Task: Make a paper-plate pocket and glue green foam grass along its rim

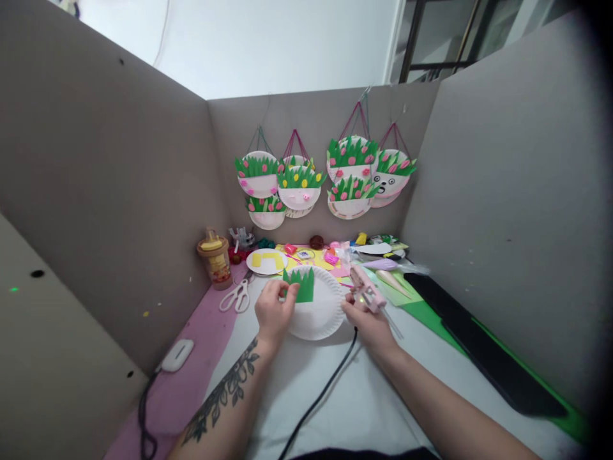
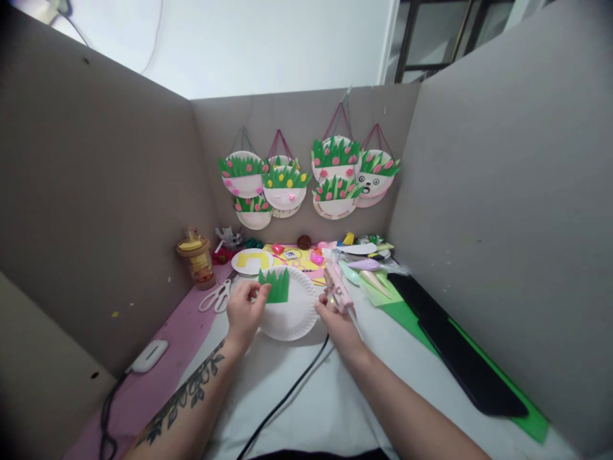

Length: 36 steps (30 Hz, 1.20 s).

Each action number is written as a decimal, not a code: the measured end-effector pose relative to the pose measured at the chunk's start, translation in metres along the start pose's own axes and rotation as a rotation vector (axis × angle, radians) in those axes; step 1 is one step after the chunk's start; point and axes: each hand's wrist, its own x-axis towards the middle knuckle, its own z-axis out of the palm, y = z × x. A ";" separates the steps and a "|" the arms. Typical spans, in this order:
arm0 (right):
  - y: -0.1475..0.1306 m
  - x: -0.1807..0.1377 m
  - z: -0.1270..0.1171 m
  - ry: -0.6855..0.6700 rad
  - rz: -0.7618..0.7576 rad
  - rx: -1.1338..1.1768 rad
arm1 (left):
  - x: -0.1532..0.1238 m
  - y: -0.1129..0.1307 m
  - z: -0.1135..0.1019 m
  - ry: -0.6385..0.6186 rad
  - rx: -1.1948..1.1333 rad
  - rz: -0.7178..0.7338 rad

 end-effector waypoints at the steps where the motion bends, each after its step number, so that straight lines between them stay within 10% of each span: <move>1: 0.004 0.004 0.000 0.008 0.033 0.028 | 0.002 -0.002 -0.001 0.032 -0.025 -0.021; 7: 0.003 0.016 -0.001 0.031 0.091 0.124 | 0.022 -0.023 -0.007 -0.012 0.003 -0.221; 16: 0.003 0.031 -0.009 0.031 0.156 0.122 | 0.029 -0.046 -0.015 -0.835 0.644 -0.329; 36: 0.013 0.038 -0.014 0.012 0.159 0.060 | 0.025 -0.059 -0.003 -0.837 0.675 -0.302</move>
